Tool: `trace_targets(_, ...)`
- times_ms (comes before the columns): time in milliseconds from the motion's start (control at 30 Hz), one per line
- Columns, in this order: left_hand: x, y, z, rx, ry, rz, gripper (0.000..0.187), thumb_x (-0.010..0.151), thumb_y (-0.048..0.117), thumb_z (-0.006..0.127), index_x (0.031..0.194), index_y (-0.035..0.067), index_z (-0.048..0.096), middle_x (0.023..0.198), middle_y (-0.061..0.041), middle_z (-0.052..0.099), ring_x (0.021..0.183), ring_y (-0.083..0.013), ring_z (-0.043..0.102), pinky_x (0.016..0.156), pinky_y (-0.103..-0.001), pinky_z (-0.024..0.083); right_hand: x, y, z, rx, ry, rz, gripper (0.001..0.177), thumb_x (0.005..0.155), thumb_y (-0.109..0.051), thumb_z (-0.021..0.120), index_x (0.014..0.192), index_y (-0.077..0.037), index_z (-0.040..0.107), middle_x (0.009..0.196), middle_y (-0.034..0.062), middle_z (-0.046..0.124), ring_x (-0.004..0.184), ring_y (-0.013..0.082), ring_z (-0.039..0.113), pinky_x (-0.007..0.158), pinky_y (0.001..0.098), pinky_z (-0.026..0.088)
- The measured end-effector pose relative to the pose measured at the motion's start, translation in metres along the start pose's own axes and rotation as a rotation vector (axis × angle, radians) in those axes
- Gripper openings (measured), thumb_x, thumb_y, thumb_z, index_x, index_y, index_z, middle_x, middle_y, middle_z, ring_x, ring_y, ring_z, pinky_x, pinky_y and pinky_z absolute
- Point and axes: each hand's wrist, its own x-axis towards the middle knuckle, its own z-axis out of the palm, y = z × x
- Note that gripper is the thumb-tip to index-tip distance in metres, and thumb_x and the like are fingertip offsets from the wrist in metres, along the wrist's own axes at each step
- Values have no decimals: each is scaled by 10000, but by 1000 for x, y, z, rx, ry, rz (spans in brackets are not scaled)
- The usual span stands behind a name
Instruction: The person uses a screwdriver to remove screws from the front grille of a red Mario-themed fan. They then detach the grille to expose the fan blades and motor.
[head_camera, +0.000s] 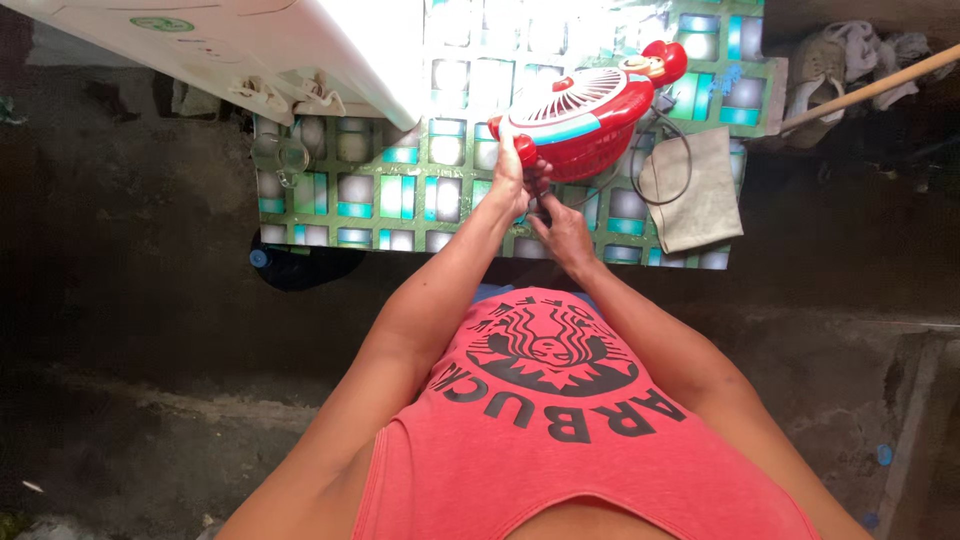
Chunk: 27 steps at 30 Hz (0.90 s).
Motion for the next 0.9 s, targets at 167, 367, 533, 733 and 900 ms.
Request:
trace_targets(167, -4, -2, -3, -60, -12, -58, 855, 819, 863, 378, 781, 40, 603, 654, -98, 631, 591, -250, 612, 591, -404, 553, -3, 4, -2, -5, -30, 21, 286, 914, -175, 781, 1095, -24, 618, 965, 202, 736, 922, 413, 715, 753, 484, 549)
trace_targets(367, -5, -23, -12, -161, -205, 64, 585, 865, 676, 485, 834, 107, 617, 688, -57, 600, 613, -221, 599, 582, -390, 534, -13, 11, -3, 47, 22, -30, 211, 955, -99, 713, 1111, -1, 610, 925, 215, 706, 884, 425, 710, 744, 482, 538)
trace_targets(533, -16, -45, -13, 85, -35, 231, 587, 916, 651, 522, 795, 89, 641, 690, -61, 600, 589, -192, 562, 553, -360, 462, -9, 11, -4, 298, 141, 186, 276, 1025, -280, 600, 971, -44, 732, 826, 158, 700, 787, 352, 685, 694, 429, 510)
trace_targets(733, -25, -55, -19, 534, 71, 388, 691, 947, 661, 380, 833, 66, 711, 741, -162, 687, 680, -245, 630, 634, -406, 475, 4, -7, -9, 133, 171, 435, 497, 1020, -482, 647, 835, -27, 728, 689, 139, 678, 655, 231, 663, 653, 409, 485)
trace_targets(900, -2, -72, -44, 935, -37, 628, 514, 1015, 477, 311, 1237, 109, 594, 813, -218, 684, 768, -351, 661, 707, -486, 482, 2, -30, -30, 48, 51, 450, 456, 970, -439, 670, 773, -33, 737, 657, 136, 686, 606, 239, 678, 611, 406, 493)
